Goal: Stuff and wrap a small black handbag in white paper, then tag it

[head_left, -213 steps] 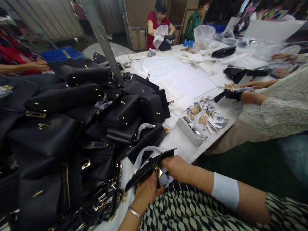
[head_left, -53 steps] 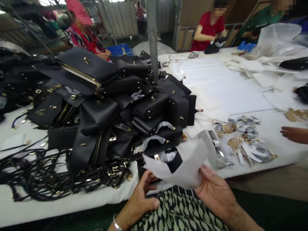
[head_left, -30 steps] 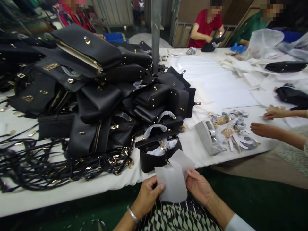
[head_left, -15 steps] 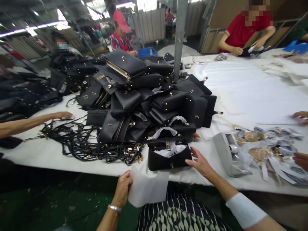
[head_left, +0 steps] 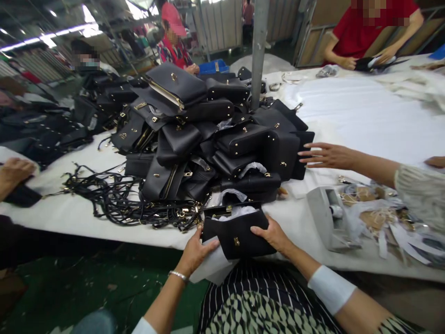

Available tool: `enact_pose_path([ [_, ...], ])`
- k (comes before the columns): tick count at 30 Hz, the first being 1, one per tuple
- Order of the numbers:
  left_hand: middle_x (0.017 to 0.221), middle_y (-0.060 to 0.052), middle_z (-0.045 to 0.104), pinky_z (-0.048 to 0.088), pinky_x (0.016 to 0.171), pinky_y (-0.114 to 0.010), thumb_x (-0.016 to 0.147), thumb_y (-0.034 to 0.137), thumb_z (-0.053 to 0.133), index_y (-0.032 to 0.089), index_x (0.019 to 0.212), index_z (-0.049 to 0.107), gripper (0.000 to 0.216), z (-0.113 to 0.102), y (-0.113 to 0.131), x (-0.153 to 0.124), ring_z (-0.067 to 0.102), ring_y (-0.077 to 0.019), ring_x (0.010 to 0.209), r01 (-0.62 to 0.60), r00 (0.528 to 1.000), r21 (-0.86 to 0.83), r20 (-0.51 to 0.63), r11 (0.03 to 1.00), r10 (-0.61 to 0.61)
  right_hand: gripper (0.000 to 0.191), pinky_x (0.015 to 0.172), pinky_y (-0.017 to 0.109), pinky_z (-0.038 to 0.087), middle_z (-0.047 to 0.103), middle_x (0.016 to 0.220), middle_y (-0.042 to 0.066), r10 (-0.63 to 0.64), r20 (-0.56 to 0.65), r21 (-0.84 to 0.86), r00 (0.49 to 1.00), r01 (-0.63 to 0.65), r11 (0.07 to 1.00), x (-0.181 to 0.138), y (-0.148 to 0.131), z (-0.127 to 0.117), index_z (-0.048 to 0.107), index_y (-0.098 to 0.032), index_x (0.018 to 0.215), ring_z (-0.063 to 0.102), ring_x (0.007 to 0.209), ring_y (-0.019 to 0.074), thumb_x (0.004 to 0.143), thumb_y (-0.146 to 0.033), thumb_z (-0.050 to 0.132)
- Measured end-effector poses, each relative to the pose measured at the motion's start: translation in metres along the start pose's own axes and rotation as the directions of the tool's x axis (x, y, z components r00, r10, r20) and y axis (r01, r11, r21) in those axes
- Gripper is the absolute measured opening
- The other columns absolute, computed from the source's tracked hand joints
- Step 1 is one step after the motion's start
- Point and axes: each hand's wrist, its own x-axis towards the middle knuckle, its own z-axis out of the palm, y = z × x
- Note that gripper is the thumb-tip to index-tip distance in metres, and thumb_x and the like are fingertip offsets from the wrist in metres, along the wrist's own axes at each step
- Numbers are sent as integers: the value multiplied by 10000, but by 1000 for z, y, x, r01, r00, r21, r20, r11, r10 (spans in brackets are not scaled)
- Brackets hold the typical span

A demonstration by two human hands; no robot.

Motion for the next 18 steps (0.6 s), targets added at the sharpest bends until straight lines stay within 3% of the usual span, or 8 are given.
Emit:
enact_pose_path([
  [4, 1095, -187, 660, 473, 851, -435, 810, 635, 508, 101, 1208, 545, 668, 12, -4, -17, 619, -354, 1011, 202, 976, 321, -141, 925, -164, 542, 859, 449, 480, 666, 948, 117, 147, -44, -129, 988, -152, 980, 5, 14, 18, 586, -142, 1005, 627, 918, 297, 737, -613, 612],
  [6, 1152, -176, 642, 482, 838, -420, 874, 546, 457, 126, 1227, 543, 556, 19, 2, -24, 624, -334, 1011, 148, 966, 468, -256, 871, -26, 589, 915, 479, 454, 637, 1072, 153, 120, -95, -176, 988, -135, 975, 5, 16, 19, 549, -128, 1127, 595, 1018, 321, 758, -584, 601],
  [7, 1199, -166, 623, 481, 849, -405, 895, 482, 452, 139, 1237, 545, 493, 22, 7, -28, 622, -315, 1023, 71, 954, 535, -283, 842, 99, 623, 967, 496, 418, 592, 1178, 178, 42, -139, -246, 989, -76, 966, 1, 14, 18, 506, -115, 1214, 548, 1109, 334, 774, -546, 598],
  [9, 1289, -143, 575, 476, 874, -375, 924, 353, 427, 160, 1252, 553, 401, 25, 16, -37, 611, -277, 1054, -146, 909, 641, -213, 754, 358, 645, 1066, 509, 317, 437, 1384, 197, -233, -139, -468, 962, 144, 872, -11, 6, 13, 389, -103, 1362, 393, 1285, 335, 835, -435, 555],
  [11, 1354, -130, 520, 487, 837, -362, 936, 267, 394, 175, 1285, 540, 389, 29, 22, -46, 631, -246, 1001, -342, 860, 691, -42, 637, 508, 631, 1124, 492, 230, 314, 1491, 140, -495, 117, -636, 861, 448, 628, -26, -5, 9, 296, -149, 1445, 256, 1375, 300, 882, -340, 508],
  [14, 1410, -141, 436, 496, 703, -356, 948, 219, 340, 177, 1348, 480, 426, 38, 24, -50, 659, -195, 772, -447, 845, 729, 156, 518, 511, 709, 1155, 492, 148, 282, 1517, 78, -526, 554, -567, 645, 755, 329, -40, -20, 11, 218, -202, 1483, 200, 1401, 276, 874, -332, 557],
  [16, 1425, -158, 403, 492, 664, -362, 957, 232, 319, 170, 1380, 437, 443, 45, 23, -45, 651, -184, 697, -440, 864, 752, 206, 490, 460, 776, 1154, 519, 114, 287, 1513, 100, -481, 633, -549, 606, 790, 273, -38, -23, 17, 205, -170, 1484, 200, 1400, 290, 851, -379, 601],
  [18, 1442, -173, 369, 499, 670, -385, 960, 259, 321, 165, 1410, 386, 465, 51, 22, -36, 661, -207, 719, -423, 885, 763, 230, 489, 406, 808, 1147, 543, 102, 299, 1501, 136, -448, 623, -587, 641, 762, 273, -29, -21, 27, 231, -132, 1473, 207, 1394, 309, 835, -442, 617],
])
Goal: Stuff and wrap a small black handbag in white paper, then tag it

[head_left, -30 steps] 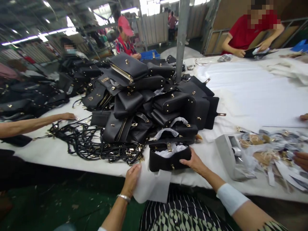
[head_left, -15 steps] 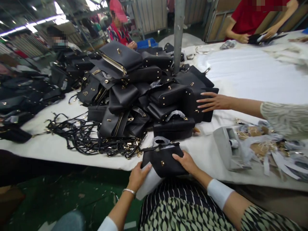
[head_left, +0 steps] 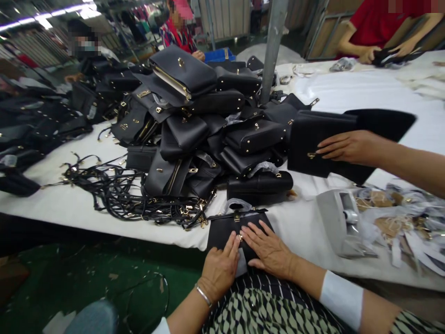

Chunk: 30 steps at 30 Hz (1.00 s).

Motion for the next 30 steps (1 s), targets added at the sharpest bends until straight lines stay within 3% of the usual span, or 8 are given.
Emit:
enact_pose_path([
  [5, 1468, -182, 328, 528, 698, -435, 943, 337, 400, 145, 1420, 358, 516, 5, -12, 25, 676, -275, 838, 100, 988, -40, 126, 994, -94, 891, 1132, 582, 88, 306, 1480, 207, 89, 15, -37, 996, -88, 995, 20, 8, 24, 313, -66, 1436, 196, 1390, 356, 782, -592, 614],
  [9, 1475, -177, 312, 527, 711, -428, 945, 358, 403, 158, 1424, 353, 521, 5, -16, 28, 674, -275, 858, 118, 986, -48, 128, 992, -111, 933, 1132, 576, 96, 291, 1488, 200, 73, 18, -50, 997, -72, 996, 18, 8, 25, 277, -74, 1452, 196, 1391, 355, 773, -630, 595],
  [16, 1387, -163, 434, 486, 674, -406, 937, 157, 295, 139, 1312, 525, 440, 20, -6, -8, 665, -229, 743, -76, 996, -1, -37, 997, 76, 824, 1137, 550, 133, 284, 1496, 181, 59, 29, -41, 998, -58, 997, 11, 5, 15, 258, -94, 1459, 206, 1395, 323, 833, -498, 608],
  [20, 1390, -198, 405, 481, 617, -408, 868, 78, 325, 106, 1349, 476, 504, 18, 4, -16, 639, -213, 633, -99, 995, 47, 22, 994, 99, 791, 1132, 566, 128, 282, 1492, 197, 55, 43, -21, 998, -54, 998, 9, 6, 14, 277, -78, 1450, 214, 1389, 344, 838, -445, 618],
  [24, 1430, -191, 339, 498, 608, -431, 808, 54, 357, 96, 1372, 441, 571, 10, 11, -14, 635, -224, 619, -71, 995, 101, 79, 992, 63, 669, 1141, 537, 134, 319, 1488, 146, -32, 43, 41, 999, 31, 999, -6, 4, 7, 275, -139, 1460, 267, 1376, 309, 865, -250, 558],
  [30, 1445, -184, 323, 523, 605, -393, 786, 56, 383, 91, 1385, 420, 601, 12, 15, -14, 634, -196, 608, -26, 995, 140, 98, 990, 13, 715, 1070, 596, 260, 363, 1468, 134, -34, 121, 56, 992, 27, 998, -14, -2, 14, 300, -150, 1451, 316, 1342, 357, 766, -88, 493],
])
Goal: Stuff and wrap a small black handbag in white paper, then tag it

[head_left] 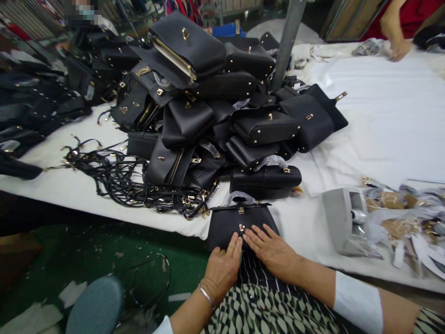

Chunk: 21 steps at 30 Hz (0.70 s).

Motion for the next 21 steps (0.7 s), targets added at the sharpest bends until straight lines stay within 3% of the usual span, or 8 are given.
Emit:
enact_pose_path([
  [3, 1461, -201, 283, 528, 598, -380, 765, 36, 392, 85, 1410, 371, 647, 1, 0, 5, 637, -185, 605, 12, 998, 2, 66, 1000, -13, 713, 1049, 648, 253, 380, 1451, 168, 37, 21, -58, 999, -35, 998, 13, -7, 6, 380, -122, 1410, 317, 1329, 398, 707, -70, 492],
  [6, 1463, -196, 291, 543, 634, -381, 766, 44, 416, 85, 1414, 360, 653, -2, -3, 11, 662, -203, 681, 23, 990, -23, 139, 999, -19, 617, 996, 702, 281, 386, 1431, 220, 67, 94, -168, 993, -51, 985, 25, -14, 2, 450, -61, 1351, 336, 1298, 441, 741, -130, 508],
  [9, 1467, -132, 326, 552, 677, -381, 810, 91, 429, 134, 1405, 389, 598, -7, -10, 11, 669, -204, 747, 9, 989, -62, 148, 998, 0, 590, 999, 673, 318, 388, 1429, 222, 47, 140, -215, 989, -16, 977, 25, -16, -5, 429, -17, 1355, 338, 1303, 417, 787, -170, 479],
  [13, 1476, -114, 320, 553, 713, -380, 881, 161, 399, 144, 1418, 366, 538, -10, -22, 5, 669, -209, 809, 84, 991, -49, 108, 995, -78, 615, 1023, 634, 322, 357, 1464, 174, 45, 98, -207, 994, -24, 978, 18, -12, -2, 362, -51, 1404, 313, 1335, 366, 796, -124, 414],
  [21, 1500, -118, 292, 570, 722, -411, 792, 142, 475, 160, 1453, 285, 688, -7, -36, 9, 675, -252, 879, 130, 975, -134, 196, 982, -102, 661, 1090, 596, 224, 274, 1515, 117, 56, 71, -62, 996, -52, 997, 19, -2, 2, 280, -109, 1455, 257, 1374, 315, 802, -104, 386],
])
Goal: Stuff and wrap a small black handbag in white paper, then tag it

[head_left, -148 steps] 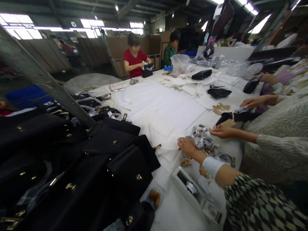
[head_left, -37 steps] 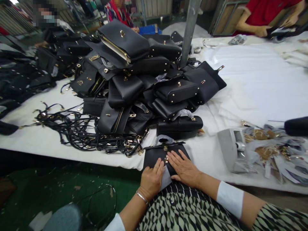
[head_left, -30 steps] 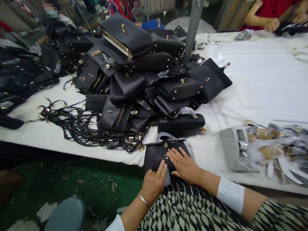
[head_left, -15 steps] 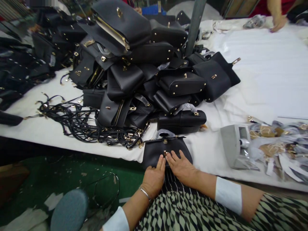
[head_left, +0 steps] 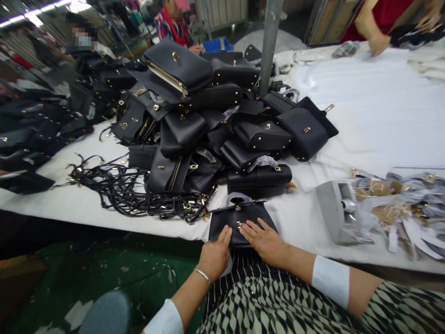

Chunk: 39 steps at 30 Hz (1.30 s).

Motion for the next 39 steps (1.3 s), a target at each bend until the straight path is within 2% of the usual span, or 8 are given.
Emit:
enact_pose_path([
  [8, 1027, -86, 683, 487, 792, -327, 840, 227, 511, 166, 1032, 651, 246, -32, -3, -12, 641, -217, 885, 16, 975, -452, -191, 892, -115, 650, 1138, 499, 189, 312, 1505, 63, 43, 20, 219, 999, -46, 975, -11, 3, -27, 340, -203, 1442, 265, 1380, 266, 812, -212, 501],
  [12, 637, -6, 588, 392, 585, -244, 776, 366, 600, 152, 684, 602, 233, -39, 7, -5, 527, -141, 613, 55, 948, -914, -78, 402, -307, 428, 1136, 481, 205, 442, 1428, 66, 140, -9, 374, 990, -127, 919, -5, 4, -27, 534, -204, 1310, 343, 1341, 256, 901, -265, 425],
  [16, 635, 18, 536, 358, 558, -225, 729, 485, 635, 137, 739, 571, 354, -28, 22, 10, 443, -108, 573, 35, 885, -998, 59, -59, -461, 378, 1108, 490, 243, 620, 1219, 85, 191, -90, 592, 977, -102, 799, 2, 11, -26, 652, -196, 1115, 466, 1235, 267, 951, -342, 345],
  [20, 631, 23, 521, 345, 574, -220, 743, 472, 630, 138, 712, 579, 339, -24, 30, 26, 428, -105, 593, -7, 867, -1000, -16, 20, -498, 575, 1039, 442, 334, 667, 978, 87, 165, -58, 801, 985, -53, 596, 8, 20, -40, 680, -166, 910, 551, 1086, 266, 964, -535, 242],
  [25, 641, 23, 545, 345, 582, -214, 728, 370, 670, 146, 688, 619, 233, -45, 28, 42, 449, -109, 626, -72, 920, -982, -132, 172, -370, 500, 689, 275, 458, 606, 795, 32, 46, 65, 894, 997, -78, 441, 14, 23, -53, 647, -130, 754, 545, 707, 165, 803, -619, 554],
  [30, 560, 49, 526, 291, 414, -192, 591, 395, 773, 132, 740, 596, 350, -48, 2, 25, 383, -70, 440, 197, 973, -969, 212, 151, 91, 481, 585, 250, 421, 612, 732, 30, 371, 221, 952, 902, -281, 117, 0, 36, -47, 638, -114, 834, 523, 635, 149, 768, -590, 607],
  [36, 845, -64, 647, 445, 551, -214, 753, 473, 637, 133, 911, 595, 377, -33, -17, 5, 593, -129, 666, 206, 970, -979, 205, -8, -128, 470, 559, 243, 387, 574, 673, 14, 384, 283, 930, 879, -349, 114, 0, 44, -48, 606, -122, 725, 482, 601, 134, 703, -588, 666],
  [39, 1058, -110, 612, 501, 737, -289, 711, 462, 700, 139, 1134, 520, 562, -41, -12, 13, 601, -187, 892, 86, 978, -991, 63, 106, -201, 444, 582, 238, 393, 588, 699, 10, 265, 309, 931, 913, -347, 109, 9, 41, -58, 633, -122, 791, 486, 611, 129, 717, -558, 670],
])
